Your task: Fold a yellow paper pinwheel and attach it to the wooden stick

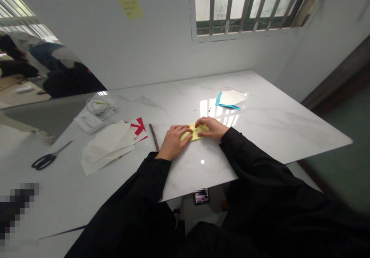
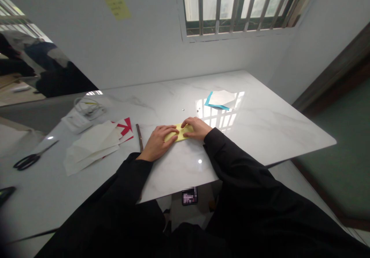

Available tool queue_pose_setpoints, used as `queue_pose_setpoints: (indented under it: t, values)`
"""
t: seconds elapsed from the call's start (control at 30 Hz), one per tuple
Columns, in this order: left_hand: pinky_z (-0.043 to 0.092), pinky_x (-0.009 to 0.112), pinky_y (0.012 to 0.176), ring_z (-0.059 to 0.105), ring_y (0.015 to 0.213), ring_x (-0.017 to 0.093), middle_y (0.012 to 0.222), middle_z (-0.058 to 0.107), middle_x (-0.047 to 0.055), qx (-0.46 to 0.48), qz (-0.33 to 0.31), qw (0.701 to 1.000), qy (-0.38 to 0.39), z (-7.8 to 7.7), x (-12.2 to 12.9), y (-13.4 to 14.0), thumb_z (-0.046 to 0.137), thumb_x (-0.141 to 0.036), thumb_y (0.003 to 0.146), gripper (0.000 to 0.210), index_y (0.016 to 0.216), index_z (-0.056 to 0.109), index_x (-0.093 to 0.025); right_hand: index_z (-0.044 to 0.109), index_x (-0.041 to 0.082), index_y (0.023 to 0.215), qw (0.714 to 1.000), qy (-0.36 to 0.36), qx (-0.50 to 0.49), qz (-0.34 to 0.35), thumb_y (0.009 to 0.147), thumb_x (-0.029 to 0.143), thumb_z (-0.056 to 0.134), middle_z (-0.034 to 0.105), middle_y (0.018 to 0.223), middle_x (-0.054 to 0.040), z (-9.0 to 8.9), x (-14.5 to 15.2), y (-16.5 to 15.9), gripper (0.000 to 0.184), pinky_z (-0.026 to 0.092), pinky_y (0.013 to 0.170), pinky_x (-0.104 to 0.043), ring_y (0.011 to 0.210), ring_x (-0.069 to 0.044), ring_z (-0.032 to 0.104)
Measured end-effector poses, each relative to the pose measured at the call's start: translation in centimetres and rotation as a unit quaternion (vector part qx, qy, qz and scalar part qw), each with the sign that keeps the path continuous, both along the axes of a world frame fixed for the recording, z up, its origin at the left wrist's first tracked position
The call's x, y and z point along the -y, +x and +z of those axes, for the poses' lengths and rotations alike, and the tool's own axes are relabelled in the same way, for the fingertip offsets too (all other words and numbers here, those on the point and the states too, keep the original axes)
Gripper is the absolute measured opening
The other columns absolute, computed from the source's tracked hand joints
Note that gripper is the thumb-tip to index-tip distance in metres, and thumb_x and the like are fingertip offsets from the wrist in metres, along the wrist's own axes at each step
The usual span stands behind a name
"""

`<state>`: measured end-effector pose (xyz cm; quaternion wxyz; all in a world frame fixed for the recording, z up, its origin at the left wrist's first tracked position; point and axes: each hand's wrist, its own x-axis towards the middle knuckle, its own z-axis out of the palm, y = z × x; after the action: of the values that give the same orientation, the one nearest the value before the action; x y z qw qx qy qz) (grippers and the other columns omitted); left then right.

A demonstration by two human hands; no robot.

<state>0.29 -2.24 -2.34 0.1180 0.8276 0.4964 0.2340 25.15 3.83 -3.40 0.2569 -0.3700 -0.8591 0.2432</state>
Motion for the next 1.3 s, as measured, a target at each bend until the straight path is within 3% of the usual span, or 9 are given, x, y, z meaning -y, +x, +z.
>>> queue_pose_setpoints:
  t: [0.23,0.47,0.97,1.3]
  values:
    - [0.049,0.054,0.116,0.062,0.128,0.031,0.137,0.078,0.004,0.011,0.004,1.000,0.000,0.2,0.3,0.0,0.070,-0.034,0.102,0.032,0.134,0.073,-0.030,0.077,0.019,0.120,1.000,0.001,0.000,0.005,0.084,0.016,0.086,0.077,0.121,-0.0103,-0.1,0.2,0.0,0.038,0.051,0.108,-0.045,0.115,-0.027,0.070]
    - [0.049,0.053,0.115,0.061,0.129,0.031,0.135,0.078,0.004,0.011,0.001,1.000,-0.001,0.2,0.3,-0.2,0.070,-0.035,0.102,0.033,0.135,0.074,-0.031,0.076,0.021,0.128,1.000,-0.001,-0.010,0.004,0.082,0.015,0.088,0.077,0.124,-0.0107,-0.3,0.3,-0.1,0.048,0.052,0.110,-0.048,0.119,-0.029,0.070]
    - [0.045,0.054,0.118,0.060,0.131,0.029,0.144,0.075,0.001,-0.010,-0.016,1.000,-0.001,-0.4,0.1,-0.5,0.068,-0.037,0.106,0.021,0.123,0.080,-0.034,0.081,0.023,0.114,0.999,0.013,-0.017,0.032,0.082,0.010,0.085,0.076,0.125,-0.0098,-0.2,0.2,-0.2,0.035,0.050,0.116,-0.052,0.123,-0.029,0.071]
    - [0.048,0.052,0.119,0.060,0.130,0.030,0.140,0.077,0.003,0.014,-0.019,1.000,0.004,-0.3,0.1,-0.8,0.068,-0.034,0.104,0.037,0.140,0.072,-0.029,0.083,0.022,0.116,0.999,0.007,0.010,0.050,0.084,0.011,0.085,0.073,0.136,-0.0122,0.5,0.4,0.3,0.034,0.049,0.118,-0.054,0.125,-0.030,0.070]
